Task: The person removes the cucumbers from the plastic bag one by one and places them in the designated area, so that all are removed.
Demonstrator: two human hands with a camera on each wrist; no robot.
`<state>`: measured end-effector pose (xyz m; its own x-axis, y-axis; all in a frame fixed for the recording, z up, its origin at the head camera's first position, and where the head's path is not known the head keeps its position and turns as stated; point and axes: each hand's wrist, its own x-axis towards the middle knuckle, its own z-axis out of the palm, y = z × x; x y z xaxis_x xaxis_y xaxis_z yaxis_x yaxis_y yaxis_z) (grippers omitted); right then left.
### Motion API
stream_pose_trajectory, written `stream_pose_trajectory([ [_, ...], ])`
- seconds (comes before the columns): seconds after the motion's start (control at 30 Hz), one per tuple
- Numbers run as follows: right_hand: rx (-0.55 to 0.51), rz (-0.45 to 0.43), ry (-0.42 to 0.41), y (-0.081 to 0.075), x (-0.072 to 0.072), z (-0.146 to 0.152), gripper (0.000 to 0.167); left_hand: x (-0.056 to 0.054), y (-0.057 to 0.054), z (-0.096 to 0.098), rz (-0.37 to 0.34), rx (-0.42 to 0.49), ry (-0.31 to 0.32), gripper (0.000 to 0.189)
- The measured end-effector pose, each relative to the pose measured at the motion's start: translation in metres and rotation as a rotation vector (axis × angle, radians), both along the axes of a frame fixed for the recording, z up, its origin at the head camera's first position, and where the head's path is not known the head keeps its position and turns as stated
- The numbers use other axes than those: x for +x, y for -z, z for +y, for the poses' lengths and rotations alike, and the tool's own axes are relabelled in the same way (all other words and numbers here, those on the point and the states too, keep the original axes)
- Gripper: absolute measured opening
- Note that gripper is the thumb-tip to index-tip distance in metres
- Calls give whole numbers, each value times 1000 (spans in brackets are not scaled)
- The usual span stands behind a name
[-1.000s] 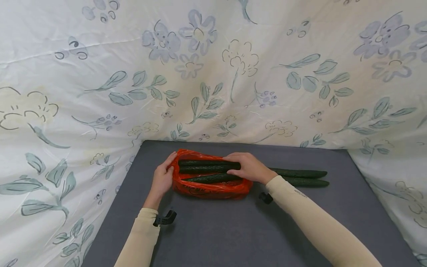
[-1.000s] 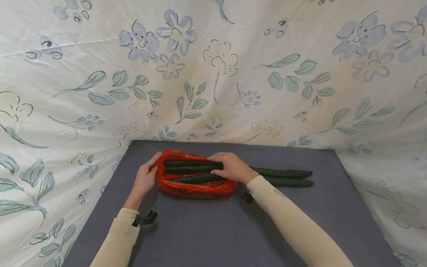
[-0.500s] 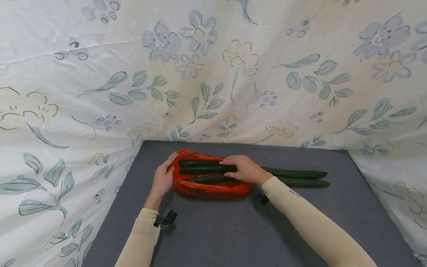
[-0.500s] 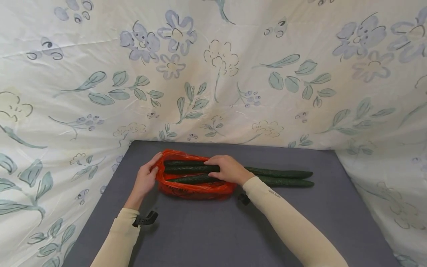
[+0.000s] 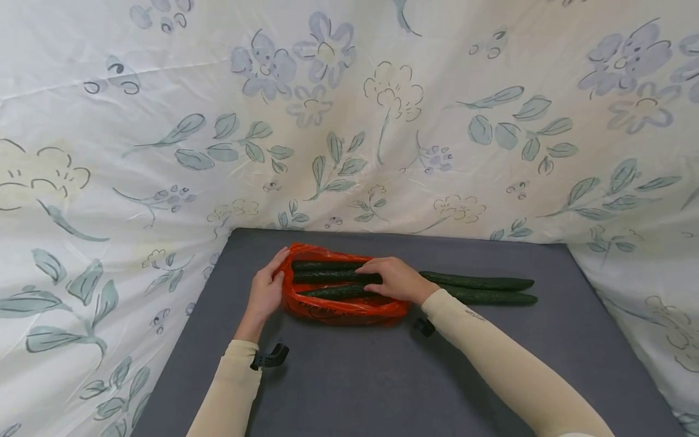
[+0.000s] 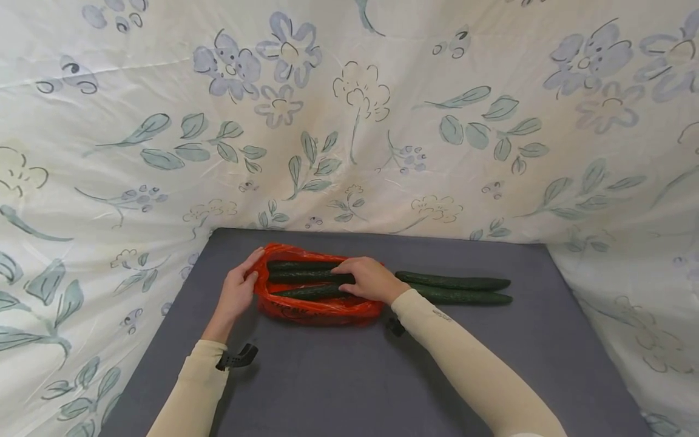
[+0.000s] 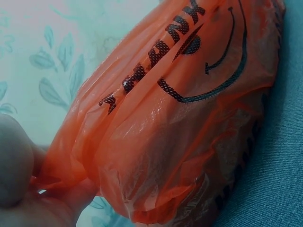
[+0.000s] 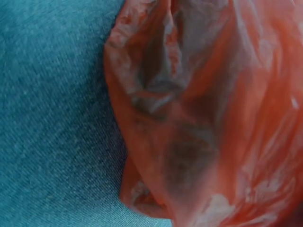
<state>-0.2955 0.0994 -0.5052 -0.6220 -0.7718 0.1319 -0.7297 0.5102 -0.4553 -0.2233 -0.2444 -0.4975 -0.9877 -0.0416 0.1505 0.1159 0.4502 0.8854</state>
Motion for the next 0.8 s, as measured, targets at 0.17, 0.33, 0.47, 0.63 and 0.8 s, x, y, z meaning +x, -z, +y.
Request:
stream_pose_trajectory([
  [0.17,50,17,17,-1,0,-2,44,-1,-1,0,-1,3,3,55],
  [0.33,82,32,29,-2,0,-3,43,-1,-1,0,1,1,2,55],
  [0.47,86,54,34,1,-1,-3,42,-1,-2,0,-2,1,1,55],
  [0.63,90,68,45,4,-3,-4,42,-2,-3,1,-10,1,-5,55],
  [0.8,108,69,52,5,-5,-6,40,-2,-3,1,-19,-4,-9,55],
])
